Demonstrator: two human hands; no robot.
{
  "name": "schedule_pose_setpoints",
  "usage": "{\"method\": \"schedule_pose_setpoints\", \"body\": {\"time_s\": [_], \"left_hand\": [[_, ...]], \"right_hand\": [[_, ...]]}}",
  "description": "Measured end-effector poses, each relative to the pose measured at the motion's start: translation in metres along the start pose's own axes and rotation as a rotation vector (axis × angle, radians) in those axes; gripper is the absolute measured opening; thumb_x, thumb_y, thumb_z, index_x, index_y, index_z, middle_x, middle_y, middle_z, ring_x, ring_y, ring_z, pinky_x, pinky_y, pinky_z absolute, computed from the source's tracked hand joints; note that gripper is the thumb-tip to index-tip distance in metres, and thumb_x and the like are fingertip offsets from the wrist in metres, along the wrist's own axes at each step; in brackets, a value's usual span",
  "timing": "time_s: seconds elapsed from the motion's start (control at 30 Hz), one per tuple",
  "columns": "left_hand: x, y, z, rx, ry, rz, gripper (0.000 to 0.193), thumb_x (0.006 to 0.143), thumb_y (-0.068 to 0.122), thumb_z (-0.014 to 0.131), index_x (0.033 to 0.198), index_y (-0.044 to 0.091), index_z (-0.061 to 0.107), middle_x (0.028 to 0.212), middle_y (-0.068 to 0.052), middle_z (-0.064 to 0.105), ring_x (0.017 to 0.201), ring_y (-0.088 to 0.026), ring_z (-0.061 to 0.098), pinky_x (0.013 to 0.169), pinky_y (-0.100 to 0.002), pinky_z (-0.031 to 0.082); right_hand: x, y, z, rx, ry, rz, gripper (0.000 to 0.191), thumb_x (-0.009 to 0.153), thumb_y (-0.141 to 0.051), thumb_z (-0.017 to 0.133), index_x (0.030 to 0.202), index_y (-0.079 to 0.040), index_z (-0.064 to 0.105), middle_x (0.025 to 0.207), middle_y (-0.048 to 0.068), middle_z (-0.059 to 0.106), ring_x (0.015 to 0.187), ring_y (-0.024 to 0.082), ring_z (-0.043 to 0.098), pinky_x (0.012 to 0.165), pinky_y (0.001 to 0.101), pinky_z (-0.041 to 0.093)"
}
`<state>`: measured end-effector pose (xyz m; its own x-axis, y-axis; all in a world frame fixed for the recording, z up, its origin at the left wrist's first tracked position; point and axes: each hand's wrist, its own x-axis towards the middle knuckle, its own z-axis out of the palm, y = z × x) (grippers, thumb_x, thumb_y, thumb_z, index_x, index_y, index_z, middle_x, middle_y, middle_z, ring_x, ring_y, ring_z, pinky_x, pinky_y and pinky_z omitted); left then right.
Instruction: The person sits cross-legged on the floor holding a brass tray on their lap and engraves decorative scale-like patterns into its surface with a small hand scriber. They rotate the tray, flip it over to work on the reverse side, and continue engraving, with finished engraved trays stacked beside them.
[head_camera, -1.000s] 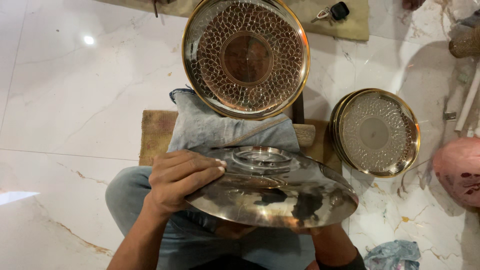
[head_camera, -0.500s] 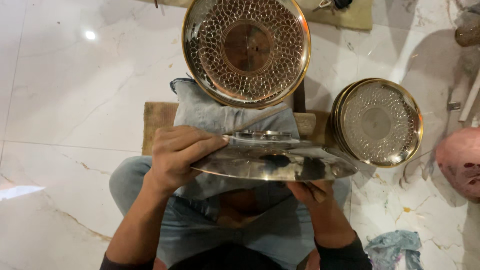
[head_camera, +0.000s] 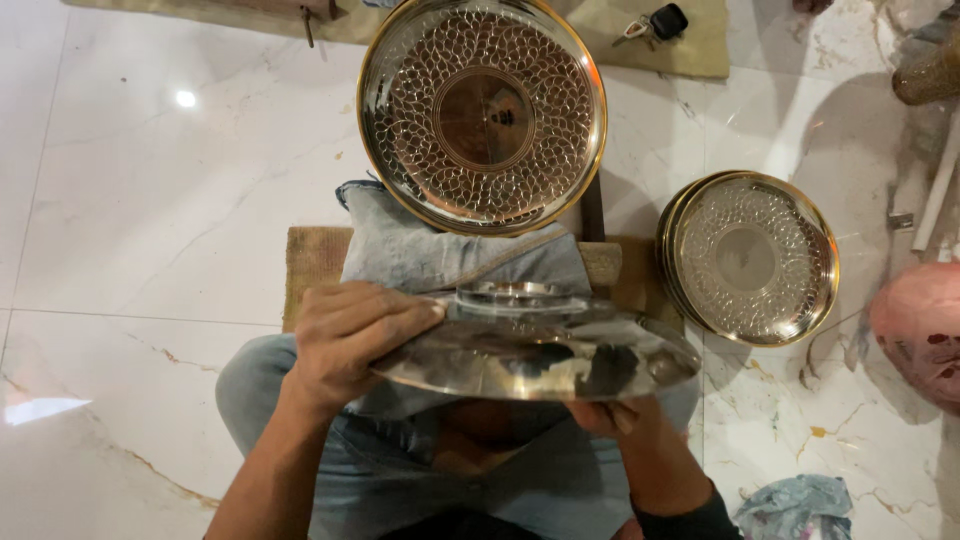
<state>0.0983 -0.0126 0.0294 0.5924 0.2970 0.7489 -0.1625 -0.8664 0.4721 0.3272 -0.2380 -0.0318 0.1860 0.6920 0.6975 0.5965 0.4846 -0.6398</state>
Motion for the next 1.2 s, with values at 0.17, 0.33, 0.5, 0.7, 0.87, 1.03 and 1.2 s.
{"method": "schedule_pose_setpoints", "body": {"time_s": [0.17,0.33,0.5,0.7,0.87,1.03,1.2], "left_hand": [[-0.001,0.002,0.002,-0.05,0.045,0.065,0.014,0.094,0.022,0.074,0.096,0.008,0.074,0.088,-0.006,0.078,0.08,-0.016,0.078,0.066,-0.029,0.062],[0.005,0.008,-0.006,-0.085,0.038,0.044,0.014,0.093,0.016,0.071,0.097,0.002,0.073,0.088,-0.01,0.077,0.082,-0.021,0.079,0.068,-0.03,0.062],[0.009,0.008,-0.005,-0.09,0.037,0.054,0.022,0.091,0.024,0.072,0.096,0.002,0.072,0.087,-0.01,0.076,0.082,-0.021,0.078,0.068,-0.03,0.062],[0.005,0.0,-0.003,-0.015,-0.006,-0.007,0.013,0.091,0.019,0.074,0.098,0.008,0.075,0.091,-0.007,0.079,0.074,-0.017,0.076,0.063,-0.029,0.059],[0.006,-0.004,-0.011,-0.033,-0.034,-0.031,0.027,0.084,0.019,0.079,0.106,0.005,0.074,0.091,-0.008,0.076,0.077,-0.023,0.075,0.066,-0.033,0.059],[0.011,-0.003,-0.009,-0.002,-0.016,-0.037,0.025,0.085,0.017,0.082,0.106,0.006,0.074,0.092,-0.007,0.076,0.079,-0.023,0.076,0.067,-0.032,0.059],[0.009,-0.002,-0.008,-0.001,-0.024,-0.061,0.022,0.087,0.017,0.082,0.105,0.006,0.074,0.09,-0.007,0.076,0.077,-0.022,0.075,0.067,-0.031,0.058]], "right_hand": [[0.0,-0.008,-0.009,0.026,0.031,-0.002,0.036,0.093,-0.007,0.077,0.118,-0.013,0.052,0.122,0.007,0.063,0.105,0.02,0.069,0.096,0.0395,0.058],[0.003,-0.007,-0.014,0.035,0.038,-0.017,0.035,0.094,-0.007,0.077,0.117,-0.013,0.052,0.122,0.006,0.062,0.104,0.02,0.069,0.096,0.0393,0.058],[0.004,-0.007,-0.013,0.025,0.04,-0.023,0.035,0.094,-0.007,0.076,0.116,-0.013,0.051,0.121,0.006,0.062,0.103,0.019,0.069,0.096,0.0391,0.058],[0.001,-0.001,-0.003,-0.017,-0.008,-0.02,0.034,0.095,-0.007,0.076,0.115,-0.014,0.05,0.12,0.006,0.062,0.102,0.019,0.069,0.095,0.0389,0.058],[0.006,0.011,-0.002,-0.03,-0.012,-0.027,0.033,0.095,-0.007,0.076,0.114,-0.014,0.049,0.12,0.005,0.061,0.101,0.018,0.069,0.095,0.0386,0.058],[0.009,0.015,-0.005,-0.037,-0.021,-0.039,0.033,0.096,-0.008,0.076,0.113,-0.014,0.048,0.119,0.005,0.061,0.1,0.018,0.069,0.094,0.0384,0.058],[0.005,0.015,-0.008,-0.041,-0.038,-0.049,0.033,0.096,-0.008,0.075,0.113,-0.015,0.048,0.118,0.004,0.061,0.1,0.018,0.069,0.094,0.0382,0.057]]}}
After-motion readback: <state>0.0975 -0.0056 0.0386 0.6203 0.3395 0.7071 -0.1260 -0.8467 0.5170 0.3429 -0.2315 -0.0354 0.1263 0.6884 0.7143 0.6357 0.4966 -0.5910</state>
